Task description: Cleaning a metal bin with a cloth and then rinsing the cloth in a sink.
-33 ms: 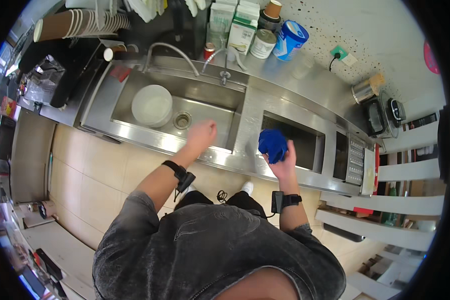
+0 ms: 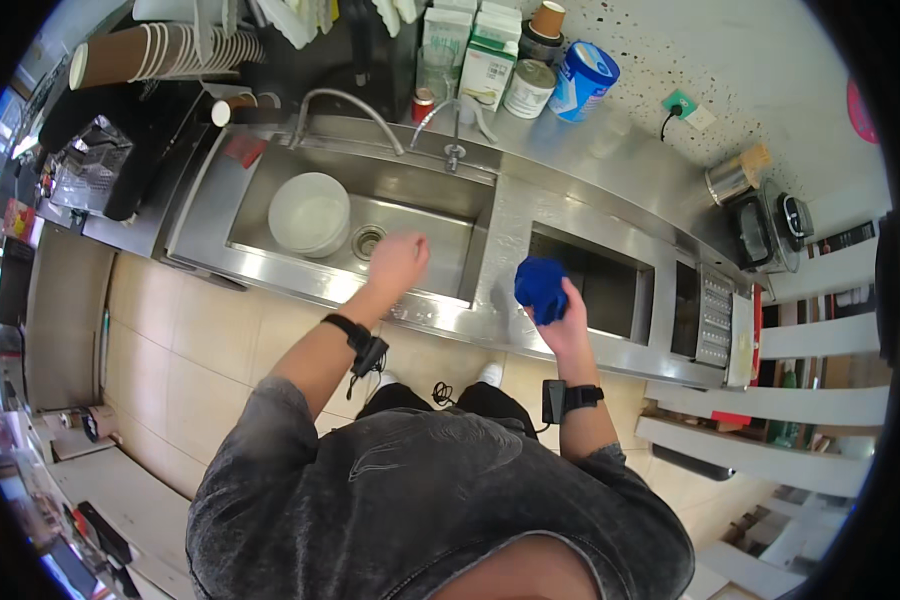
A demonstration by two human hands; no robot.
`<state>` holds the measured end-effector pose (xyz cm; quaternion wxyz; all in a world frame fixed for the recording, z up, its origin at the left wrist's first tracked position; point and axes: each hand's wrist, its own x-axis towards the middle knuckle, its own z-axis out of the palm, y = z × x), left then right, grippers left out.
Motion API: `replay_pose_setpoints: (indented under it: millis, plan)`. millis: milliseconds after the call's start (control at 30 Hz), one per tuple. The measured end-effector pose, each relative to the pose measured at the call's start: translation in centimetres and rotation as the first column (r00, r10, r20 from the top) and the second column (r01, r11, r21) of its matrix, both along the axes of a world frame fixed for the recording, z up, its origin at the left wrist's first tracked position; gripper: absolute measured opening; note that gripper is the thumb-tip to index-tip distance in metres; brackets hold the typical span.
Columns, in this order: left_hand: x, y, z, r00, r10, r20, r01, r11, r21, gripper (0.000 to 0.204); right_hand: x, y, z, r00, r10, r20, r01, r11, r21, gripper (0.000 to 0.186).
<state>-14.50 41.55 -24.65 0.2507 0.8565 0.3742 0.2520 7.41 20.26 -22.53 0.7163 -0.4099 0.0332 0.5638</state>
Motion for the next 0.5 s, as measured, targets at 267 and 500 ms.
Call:
replay_pose_setpoints:
  millis: [267, 500]
  plan:
    - [3.4, 9.9, -2.2, 0.987, 0.11, 0.121, -0.121, 0.988, 0.091, 0.023, -7.0, 11.0, -3.8, 0.996, 0.074, 0.054, -0.068, 0.992, -0.102, 0.033]
    - [-4.0, 19.9, -6.9, 0.767, 0.633, 0.1, -0.581, 0.753, -0.31, 0.029, -8.2, 19.4, -8.0, 0.933, 0.131, 0.334, -0.048, 0.968, -0.247, 0.028]
